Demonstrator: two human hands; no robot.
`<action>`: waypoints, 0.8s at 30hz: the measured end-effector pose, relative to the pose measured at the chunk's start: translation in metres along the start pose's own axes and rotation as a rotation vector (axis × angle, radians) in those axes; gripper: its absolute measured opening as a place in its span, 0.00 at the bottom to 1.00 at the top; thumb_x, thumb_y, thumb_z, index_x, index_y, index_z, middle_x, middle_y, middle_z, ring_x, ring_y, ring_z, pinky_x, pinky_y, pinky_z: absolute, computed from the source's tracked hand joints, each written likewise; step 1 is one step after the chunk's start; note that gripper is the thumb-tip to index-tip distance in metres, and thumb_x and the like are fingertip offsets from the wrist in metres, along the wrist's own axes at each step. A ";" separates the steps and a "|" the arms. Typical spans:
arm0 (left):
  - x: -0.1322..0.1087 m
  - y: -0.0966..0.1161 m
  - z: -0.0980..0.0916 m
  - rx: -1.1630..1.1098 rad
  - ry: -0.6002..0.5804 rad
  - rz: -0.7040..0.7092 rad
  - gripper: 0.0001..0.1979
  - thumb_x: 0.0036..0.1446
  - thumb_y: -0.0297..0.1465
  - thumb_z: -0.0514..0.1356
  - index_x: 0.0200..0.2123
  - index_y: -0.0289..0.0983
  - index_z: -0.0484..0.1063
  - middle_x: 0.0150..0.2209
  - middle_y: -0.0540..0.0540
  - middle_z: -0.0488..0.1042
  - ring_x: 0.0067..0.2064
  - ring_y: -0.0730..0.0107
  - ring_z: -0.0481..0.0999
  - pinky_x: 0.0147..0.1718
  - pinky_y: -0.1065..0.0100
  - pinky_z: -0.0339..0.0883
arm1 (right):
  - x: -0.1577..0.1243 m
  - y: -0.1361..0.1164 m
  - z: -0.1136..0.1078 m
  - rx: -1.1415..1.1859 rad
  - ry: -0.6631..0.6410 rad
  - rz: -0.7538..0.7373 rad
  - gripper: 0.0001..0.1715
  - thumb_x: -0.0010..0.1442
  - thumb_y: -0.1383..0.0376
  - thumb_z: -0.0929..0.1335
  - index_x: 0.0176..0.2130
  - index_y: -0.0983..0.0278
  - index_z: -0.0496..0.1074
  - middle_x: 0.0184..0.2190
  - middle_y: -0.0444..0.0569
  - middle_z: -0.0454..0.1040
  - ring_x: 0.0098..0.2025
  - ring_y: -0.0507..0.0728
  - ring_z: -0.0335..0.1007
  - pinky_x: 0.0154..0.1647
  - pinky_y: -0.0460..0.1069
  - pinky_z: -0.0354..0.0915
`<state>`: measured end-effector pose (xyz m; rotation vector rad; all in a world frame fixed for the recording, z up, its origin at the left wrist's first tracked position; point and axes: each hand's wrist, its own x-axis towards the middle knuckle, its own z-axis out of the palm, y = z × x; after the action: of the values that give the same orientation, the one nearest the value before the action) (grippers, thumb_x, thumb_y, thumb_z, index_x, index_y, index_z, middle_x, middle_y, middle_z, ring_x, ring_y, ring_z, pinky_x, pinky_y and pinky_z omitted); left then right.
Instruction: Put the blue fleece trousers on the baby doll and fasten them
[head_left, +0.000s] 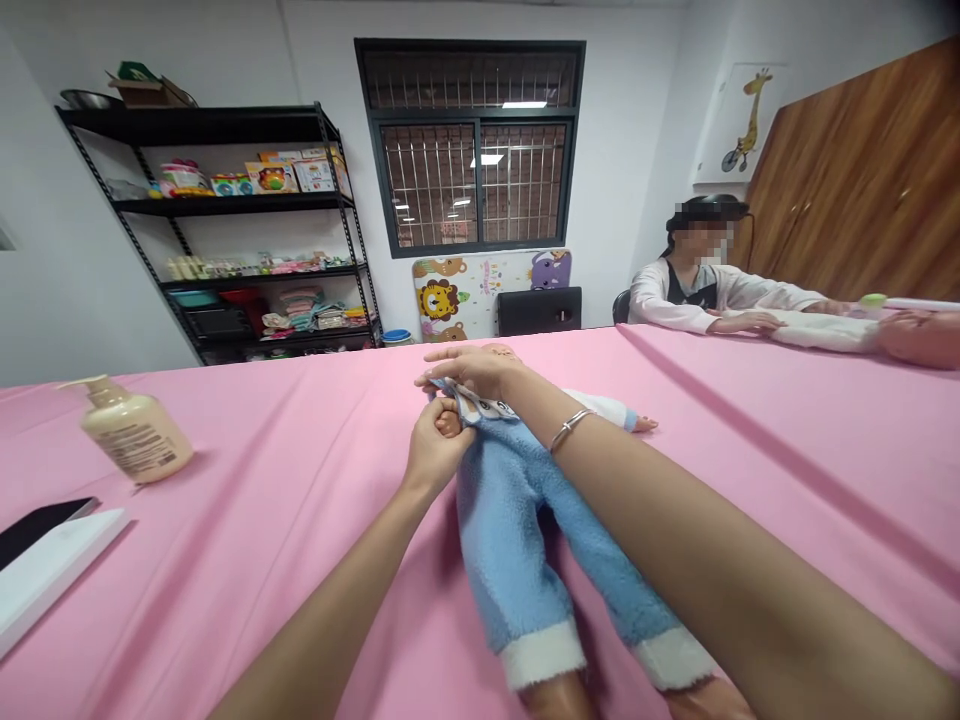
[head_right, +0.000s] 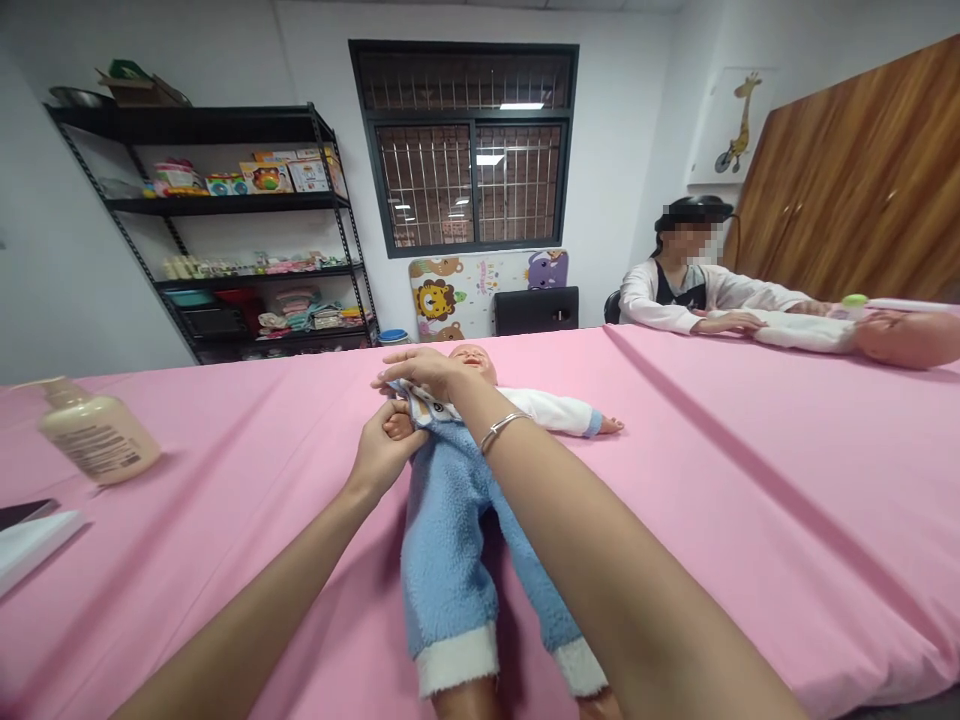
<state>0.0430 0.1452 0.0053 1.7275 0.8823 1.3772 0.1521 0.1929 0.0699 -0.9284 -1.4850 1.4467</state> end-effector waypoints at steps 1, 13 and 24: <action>0.001 0.002 -0.002 -0.052 -0.023 -0.009 0.12 0.37 0.25 0.61 0.28 0.35 0.64 0.22 0.56 0.61 0.23 0.79 0.60 0.23 0.77 0.54 | 0.004 0.002 -0.001 -0.066 0.088 -0.027 0.21 0.51 0.73 0.66 0.46 0.67 0.62 0.30 0.48 0.73 0.31 0.51 0.69 0.35 0.46 0.66; 0.035 -0.022 -0.072 -0.743 0.432 -0.405 0.08 0.41 0.20 0.57 0.24 0.36 0.61 0.23 0.53 0.66 0.32 0.71 0.70 0.39 0.60 0.72 | 0.010 0.038 -0.028 -0.684 0.543 -0.157 0.16 0.55 0.66 0.64 0.44 0.70 0.66 0.37 0.53 0.71 0.42 0.55 0.65 0.44 0.47 0.59; 0.030 -0.059 -0.080 -0.194 0.722 -0.507 0.19 0.39 0.20 0.58 0.38 0.35 0.61 0.32 0.46 0.67 0.32 0.67 0.71 0.28 0.66 0.70 | -0.057 -0.028 -0.012 -1.089 0.630 -0.362 0.12 0.58 0.59 0.63 0.36 0.65 0.68 0.27 0.50 0.71 0.32 0.56 0.65 0.34 0.47 0.57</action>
<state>-0.0340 0.2099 -0.0205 0.7544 1.3964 1.6615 0.1860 0.1431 0.0930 -1.4477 -1.7606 -0.0536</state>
